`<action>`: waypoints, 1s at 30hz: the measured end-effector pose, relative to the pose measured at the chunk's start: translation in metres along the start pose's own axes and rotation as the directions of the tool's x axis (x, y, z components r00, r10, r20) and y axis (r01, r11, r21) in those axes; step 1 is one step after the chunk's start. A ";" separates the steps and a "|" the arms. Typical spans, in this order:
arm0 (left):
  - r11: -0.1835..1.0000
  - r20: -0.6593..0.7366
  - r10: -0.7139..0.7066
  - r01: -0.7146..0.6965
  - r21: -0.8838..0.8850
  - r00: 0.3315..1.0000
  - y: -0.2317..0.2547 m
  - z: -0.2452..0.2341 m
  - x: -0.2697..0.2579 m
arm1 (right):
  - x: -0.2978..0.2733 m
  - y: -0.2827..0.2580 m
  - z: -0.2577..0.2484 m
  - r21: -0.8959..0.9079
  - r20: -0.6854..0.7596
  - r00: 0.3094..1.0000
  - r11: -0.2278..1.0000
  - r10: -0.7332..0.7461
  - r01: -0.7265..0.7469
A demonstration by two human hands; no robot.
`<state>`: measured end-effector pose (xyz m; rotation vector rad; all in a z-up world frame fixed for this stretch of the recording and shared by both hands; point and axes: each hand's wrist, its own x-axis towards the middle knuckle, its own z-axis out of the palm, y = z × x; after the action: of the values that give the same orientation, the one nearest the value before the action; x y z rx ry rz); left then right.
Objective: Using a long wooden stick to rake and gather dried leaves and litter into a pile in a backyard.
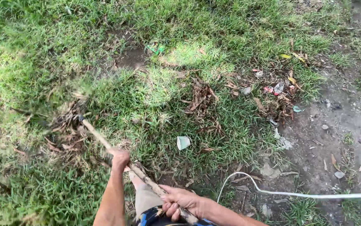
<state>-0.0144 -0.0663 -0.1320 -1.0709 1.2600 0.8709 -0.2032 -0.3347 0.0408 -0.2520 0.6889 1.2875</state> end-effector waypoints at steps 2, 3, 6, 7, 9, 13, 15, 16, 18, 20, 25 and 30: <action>-0.241 0.123 -0.325 0.043 -0.970 0.938 0.027 -0.042 0.009 | -0.038 0.018 -0.022 0.011 -0.047 0.998 0.999 -0.033 0.034; -0.284 0.148 -0.296 0.061 -0.957 0.944 0.036 -0.068 0.003 | -0.063 0.031 -0.028 0.002 -0.051 0.999 1.000 0.018 -0.018; -0.260 0.053 -0.392 -0.055 -0.964 0.918 0.066 -0.119 -0.036 | -0.105 0.045 -0.045 -0.074 -0.156 0.988 0.997 -0.010 -0.001; -0.833 0.245 -0.336 -0.166 -0.527 0.909 0.070 -0.132 -0.080 | -0.113 0.050 -0.044 -0.087 -0.141 0.990 0.996 -0.029 0.017; -0.937 0.388 -0.183 -0.279 0.209 0.904 0.044 -0.130 -0.084 | -0.113 0.043 -0.039 -0.136 -0.126 0.991 0.990 -0.045 0.027; -0.468 0.146 -0.468 -0.104 -0.878 0.871 0.042 -0.088 -0.011 | -0.095 0.040 -0.024 -0.003 -0.034 0.999 1.000 0.015 -0.015; -0.426 0.122 -0.431 -0.083 -0.901 0.894 0.033 -0.075 -0.011 | -0.083 0.033 -0.019 0.048 0.050 0.997 0.997 0.056 -0.059; -0.277 0.098 -0.479 -0.044 -0.960 0.872 0.029 -0.072 -0.005 | -0.077 0.030 -0.019 0.137 0.152 0.984 0.984 0.096 -0.118; -0.128 0.070 -0.532 0.002 -0.992 0.844 0.021 -0.069 -0.002 | -0.066 0.019 -0.019 0.207 0.254 0.959 0.961 0.126 -0.182; -0.647 0.191 -0.327 -0.072 -0.759 0.925 0.021 -0.075 -0.007 | -0.056 0.010 -0.024 0.480 0.292 0.956 0.861 0.025 -0.169; -0.497 0.219 -0.337 0.025 -0.867 0.916 0.017 -0.113 -0.047 | -0.075 0.004 -0.050 0.459 0.224 0.974 0.880 0.015 -0.119; 0.106 0.089 -0.586 0.184 -0.977 0.806 0.018 -0.157 -0.027 | -0.123 -0.003 -0.075 0.405 0.179 0.984 0.911 0.009 -0.082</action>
<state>-0.0815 -0.2098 -0.1062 -2.5847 0.3949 1.0623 -0.2389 -0.4735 0.0555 0.2211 0.8008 1.1605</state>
